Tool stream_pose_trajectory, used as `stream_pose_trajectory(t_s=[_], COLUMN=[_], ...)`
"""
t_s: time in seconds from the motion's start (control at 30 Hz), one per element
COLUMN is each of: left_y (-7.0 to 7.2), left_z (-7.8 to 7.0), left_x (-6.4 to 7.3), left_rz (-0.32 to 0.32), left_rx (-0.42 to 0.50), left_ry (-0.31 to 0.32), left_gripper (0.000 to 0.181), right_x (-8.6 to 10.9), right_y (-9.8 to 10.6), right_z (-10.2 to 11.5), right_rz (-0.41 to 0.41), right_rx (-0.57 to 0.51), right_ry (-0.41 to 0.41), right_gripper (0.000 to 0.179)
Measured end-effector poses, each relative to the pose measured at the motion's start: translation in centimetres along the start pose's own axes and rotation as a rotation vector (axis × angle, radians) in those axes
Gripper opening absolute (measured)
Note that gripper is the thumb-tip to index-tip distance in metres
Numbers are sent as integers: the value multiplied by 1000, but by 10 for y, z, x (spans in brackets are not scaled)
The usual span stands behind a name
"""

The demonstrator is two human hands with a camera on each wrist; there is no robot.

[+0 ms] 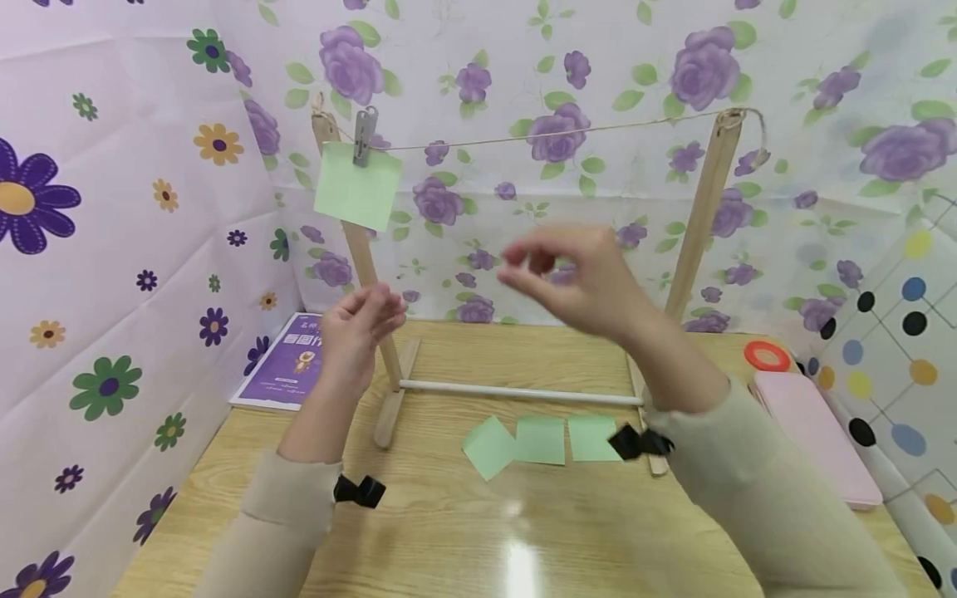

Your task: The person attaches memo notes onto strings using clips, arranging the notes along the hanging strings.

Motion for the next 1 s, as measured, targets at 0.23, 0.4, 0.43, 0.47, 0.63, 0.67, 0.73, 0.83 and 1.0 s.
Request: stream_pose_trajectory(t_s=[0.23,0.4,0.43,0.47,0.63,0.67,0.73,0.83,1.0], left_y=[13,25,26,28,29,29,29,29,25], left_z=[53,103,112,122,155,161,171,185,196], left_x=[31,56,60,65,80,81,84,88,89], left_rz=[141,209,235,262,370,380,389,394,376], left_rx=[-322,-626,-688,-742,-853,-855,-861,-884,-963], left_ry=[89,135,137,137,134,142,161,187,173], left_gripper=[23,29,30,32,45,47,50,53,59], right_x=[108,186,202,218,290,302,327,361,408], right_y=[12,31,33,35,45,47,50,52,54], right_z=[-27,-55,-61,-65,-82,-85,-92,-103,-115], right_rz=[10,-28,-20,-11,16,18,37,95,202], right_rx=[2,139,164,188,232,247,284,320,362], right_ry=[-243,-574,-649,-716,-940,-955,-987,-1059,-1169], right_gripper=[19,18,17,16,26,28,32,42,52])
Point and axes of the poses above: each hand's wrist, its own x-axis away from the middle knuckle, its own y-axis out of the back of the hand, z = x × y, the point moved 9 cm from there along -x, towards the middle knuckle, and after that the axes turned 1 degree about -z, right-handed, at the moved point
